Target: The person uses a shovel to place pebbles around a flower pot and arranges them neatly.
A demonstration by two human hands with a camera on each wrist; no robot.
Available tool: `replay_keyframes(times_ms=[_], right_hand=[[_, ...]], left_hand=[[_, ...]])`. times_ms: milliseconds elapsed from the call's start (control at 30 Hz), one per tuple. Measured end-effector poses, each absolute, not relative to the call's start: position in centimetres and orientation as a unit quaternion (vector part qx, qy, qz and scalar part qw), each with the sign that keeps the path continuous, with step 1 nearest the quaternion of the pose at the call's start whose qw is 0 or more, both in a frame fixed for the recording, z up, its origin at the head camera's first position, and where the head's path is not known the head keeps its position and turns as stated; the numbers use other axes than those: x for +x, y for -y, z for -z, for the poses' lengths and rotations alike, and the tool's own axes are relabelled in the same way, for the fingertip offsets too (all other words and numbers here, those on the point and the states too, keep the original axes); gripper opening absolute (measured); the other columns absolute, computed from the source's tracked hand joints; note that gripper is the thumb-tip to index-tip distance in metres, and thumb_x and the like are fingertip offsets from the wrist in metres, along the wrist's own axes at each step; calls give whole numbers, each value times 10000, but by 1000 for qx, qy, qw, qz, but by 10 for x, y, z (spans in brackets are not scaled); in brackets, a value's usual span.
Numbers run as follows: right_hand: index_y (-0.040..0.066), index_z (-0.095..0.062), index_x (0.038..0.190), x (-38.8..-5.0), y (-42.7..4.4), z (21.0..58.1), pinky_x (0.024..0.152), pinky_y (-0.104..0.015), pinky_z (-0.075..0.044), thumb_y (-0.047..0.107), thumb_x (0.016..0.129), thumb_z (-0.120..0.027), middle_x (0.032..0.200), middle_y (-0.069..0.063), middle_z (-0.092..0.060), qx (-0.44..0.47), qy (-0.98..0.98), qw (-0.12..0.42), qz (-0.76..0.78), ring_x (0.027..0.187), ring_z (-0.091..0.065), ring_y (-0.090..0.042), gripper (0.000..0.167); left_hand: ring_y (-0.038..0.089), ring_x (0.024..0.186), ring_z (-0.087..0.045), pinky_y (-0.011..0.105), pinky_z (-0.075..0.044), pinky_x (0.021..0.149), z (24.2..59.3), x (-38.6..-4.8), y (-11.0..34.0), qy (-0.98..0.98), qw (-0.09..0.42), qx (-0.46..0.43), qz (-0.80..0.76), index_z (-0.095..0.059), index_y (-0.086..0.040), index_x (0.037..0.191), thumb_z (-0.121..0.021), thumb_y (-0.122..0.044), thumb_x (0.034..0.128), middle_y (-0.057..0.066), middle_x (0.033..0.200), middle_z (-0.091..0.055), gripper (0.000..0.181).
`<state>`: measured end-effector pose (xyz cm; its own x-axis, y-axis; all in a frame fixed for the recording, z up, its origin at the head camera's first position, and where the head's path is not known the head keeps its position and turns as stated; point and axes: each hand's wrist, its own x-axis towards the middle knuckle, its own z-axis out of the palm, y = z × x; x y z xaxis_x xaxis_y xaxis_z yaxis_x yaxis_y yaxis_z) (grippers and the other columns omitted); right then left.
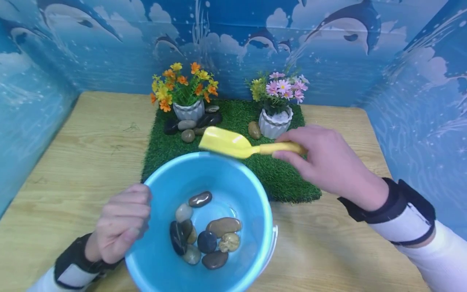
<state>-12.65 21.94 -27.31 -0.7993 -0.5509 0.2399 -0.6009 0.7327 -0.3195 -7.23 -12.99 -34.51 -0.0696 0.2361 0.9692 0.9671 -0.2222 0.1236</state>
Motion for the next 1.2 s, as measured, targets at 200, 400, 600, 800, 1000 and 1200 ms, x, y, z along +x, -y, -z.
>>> replay_keyframes(times_ms=[200, 400, 600, 800, 1000, 1200], right_hand=[[59, -740, 1003, -101, -187, 247, 617, -351, -470, 396, 1022, -490, 865, -55, -682, 480, 854, 180, -91, 753, -564, -207, 420], [2, -690, 1096, -78, -155, 248, 674, -370, -438, 33, 815, -721, 924, -121, -642, 519, 841, 146, 47, 824, -543, -288, 284], [32, -675, 1002, -80, -124, 274, 634, -319, -345, 72, 833, -737, 863, -66, -568, 558, 801, 142, 161, 760, -409, -208, 185], [103, -672, 891, -86, -108, 289, 627, -296, -323, 124, 841, -744, 798, -2, -507, 585, 787, 90, 172, 740, -358, -180, 90], [135, -659, 847, -87, -106, 295, 603, -276, -299, 173, 843, -750, 780, 26, -524, 590, 789, 83, 151, 722, -363, -163, 98], [73, -655, 961, -82, -111, 291, 627, -306, -335, 100, 868, -683, 878, -38, -561, 580, 785, 139, 165, 781, -397, -201, 101]], left_hand=[[55, 483, -221, 213, -247, 581, 349, -72, 131, 519, 345, -583, 520, -342, -170, 482, -430, -72, 961, -82, 494, -300, 496], [59, 487, -224, 222, -256, 589, 355, -72, 134, 526, 338, -582, 520, -348, -173, 484, -437, -91, 965, -83, 501, -299, 496], [63, 486, -201, 229, -241, 582, 357, -73, 134, 511, 354, -586, 520, -327, -174, 491, -438, -70, 950, -77, 503, -283, 483], [60, 487, -195, 227, -232, 583, 354, -74, 132, 497, 367, -591, 519, -318, -175, 491, -438, -59, 947, -81, 499, -274, 485], [54, 484, -202, 219, -232, 576, 351, -75, 131, 498, 364, -593, 518, -326, -175, 489, -432, -62, 950, -84, 494, -280, 487], [61, 483, -208, 230, -237, 577, 354, -76, 131, 497, 360, -599, 515, -329, -174, 496, -437, -63, 943, -81, 502, -291, 473]])
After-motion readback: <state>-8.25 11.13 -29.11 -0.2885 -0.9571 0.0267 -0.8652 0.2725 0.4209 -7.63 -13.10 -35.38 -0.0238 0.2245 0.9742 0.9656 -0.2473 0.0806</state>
